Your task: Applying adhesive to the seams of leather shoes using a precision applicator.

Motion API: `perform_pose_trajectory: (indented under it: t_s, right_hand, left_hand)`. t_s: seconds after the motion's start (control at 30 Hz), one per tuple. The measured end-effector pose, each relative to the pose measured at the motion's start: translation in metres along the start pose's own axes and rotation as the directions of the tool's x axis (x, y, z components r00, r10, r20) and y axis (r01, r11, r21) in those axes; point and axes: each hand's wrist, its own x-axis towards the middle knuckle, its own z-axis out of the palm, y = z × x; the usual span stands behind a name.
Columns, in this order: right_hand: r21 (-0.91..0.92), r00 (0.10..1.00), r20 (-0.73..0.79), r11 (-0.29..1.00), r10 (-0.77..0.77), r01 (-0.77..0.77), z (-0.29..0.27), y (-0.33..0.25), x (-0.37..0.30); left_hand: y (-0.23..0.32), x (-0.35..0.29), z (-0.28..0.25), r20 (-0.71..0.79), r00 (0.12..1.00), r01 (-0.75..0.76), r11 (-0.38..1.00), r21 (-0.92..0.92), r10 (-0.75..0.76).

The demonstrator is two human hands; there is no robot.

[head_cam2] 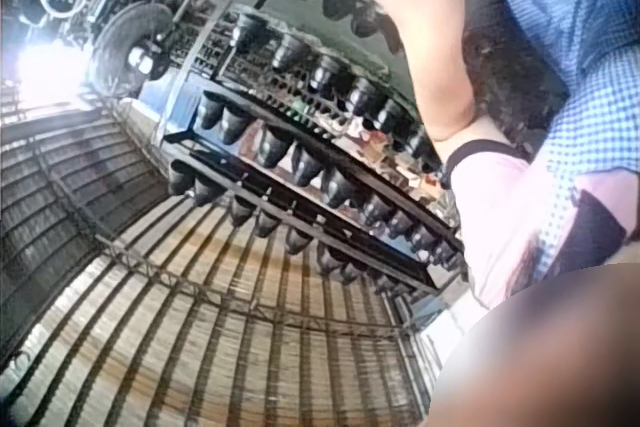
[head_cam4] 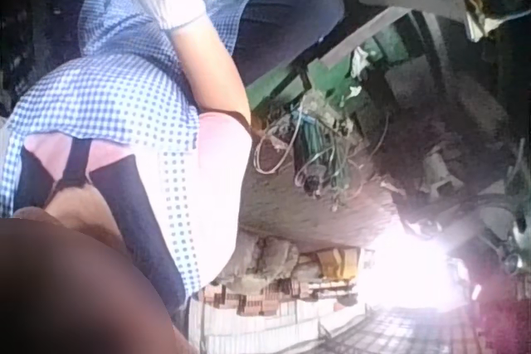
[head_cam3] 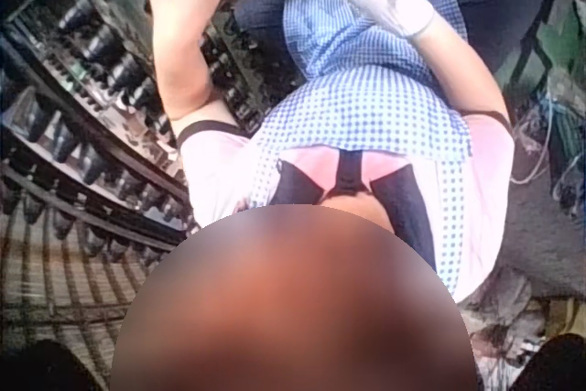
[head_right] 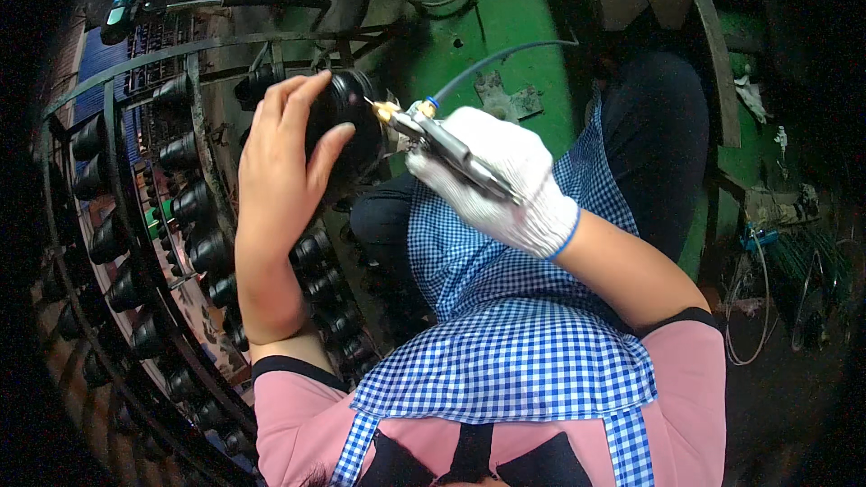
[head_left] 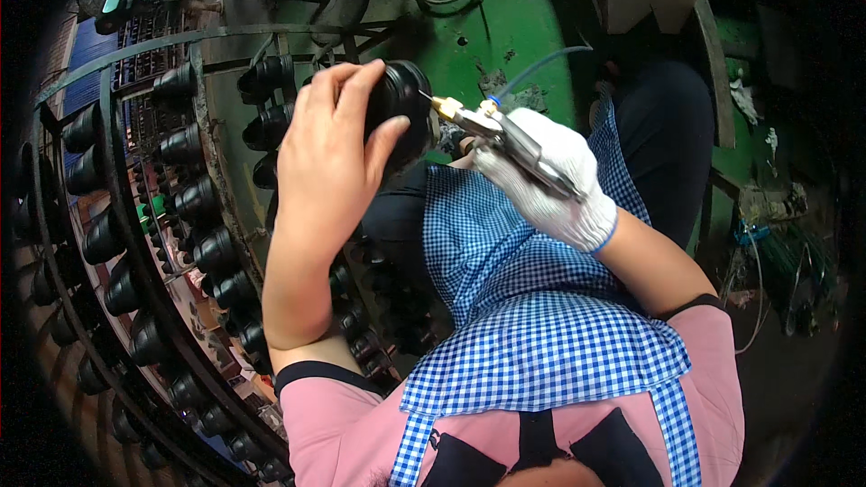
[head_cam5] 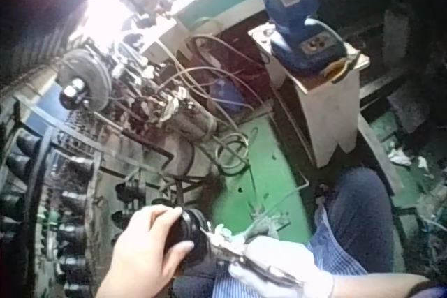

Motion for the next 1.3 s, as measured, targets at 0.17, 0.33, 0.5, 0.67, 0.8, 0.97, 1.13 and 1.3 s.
perform_pose_trajectory:
  t_s: [0.17,0.33,0.5,0.67,0.8,0.97,1.13,1.3]
  right_hand:
    - [0.142,0.997,-0.069,0.99,0.034,-0.024,0.04,0.016,0.028]
    - [0.078,0.992,-0.11,0.995,-0.059,0.068,0.065,0.019,0.045]
    - [0.003,0.997,-0.049,0.999,-0.053,0.053,0.077,0.015,0.042]
    - [0.027,0.989,-0.069,0.991,-0.129,0.131,0.085,0.011,0.029]
    - [0.061,0.987,-0.061,0.986,-0.151,0.155,0.088,0.012,0.018]
    - [0.033,0.984,-0.037,0.984,-0.176,0.177,0.09,0.008,0.009]
    - [-0.044,0.981,0.038,0.98,-0.19,0.192,0.085,0.004,0.001]
    - [-0.08,0.978,0.084,0.977,-0.19,0.197,0.084,0.002,-0.01]
  left_hand:
    - [-0.03,0.025,0.003,0.059,0.988,0.13,0.976,0.173,-0.143]
    - [-0.057,0.039,-0.005,0.158,0.938,0.285,0.946,0.153,-0.308]
    - [-0.076,0.042,-0.006,0.224,0.875,0.404,0.903,0.149,-0.429]
    - [-0.095,0.037,-0.002,0.214,0.817,0.53,0.844,0.089,-0.536]
    - [-0.1,0.033,0.002,0.185,0.806,0.569,0.822,0.02,-0.563]
    - [-0.113,0.025,0.012,0.124,0.821,0.566,0.823,-0.04,-0.558]
    - [-0.12,0.022,0.015,0.128,0.778,0.626,0.774,-0.089,-0.615]
    - [-0.122,0.019,0.016,0.117,0.77,0.637,0.767,-0.081,-0.627]
